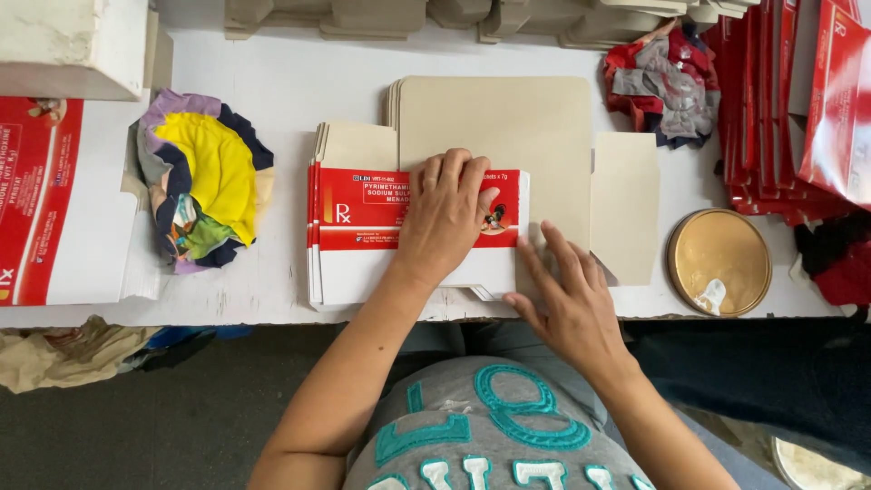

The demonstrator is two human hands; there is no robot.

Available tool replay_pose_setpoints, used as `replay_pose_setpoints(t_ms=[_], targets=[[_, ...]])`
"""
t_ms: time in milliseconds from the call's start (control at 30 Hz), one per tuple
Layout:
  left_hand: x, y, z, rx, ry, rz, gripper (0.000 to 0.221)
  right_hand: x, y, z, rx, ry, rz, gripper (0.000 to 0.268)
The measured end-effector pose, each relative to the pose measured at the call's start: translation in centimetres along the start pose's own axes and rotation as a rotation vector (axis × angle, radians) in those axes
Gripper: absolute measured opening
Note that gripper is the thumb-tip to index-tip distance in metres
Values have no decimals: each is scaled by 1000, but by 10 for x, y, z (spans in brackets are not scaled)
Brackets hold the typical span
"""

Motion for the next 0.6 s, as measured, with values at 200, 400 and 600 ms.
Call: replay_pose_setpoints(t_ms=[200,400,600], targets=[[1,-2,1,11,15,-15,33,-1,5,2,-12,12,77,72],[2,-4,1,45,22,-46,33,-2,11,3,-21,15,136,66],[0,2,0,7,3,-20,33,-10,17,29,-31,-20,148,68]])
Point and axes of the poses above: each hand's wrist, its own z-axis towards the middle knuckle, its own y-axis out of the back of the hand, x = y × z, the point moved 2 cm from there along z, towards the middle knuckle, and after that the axes turned 15 degrees about x, right-handed, at the moved point
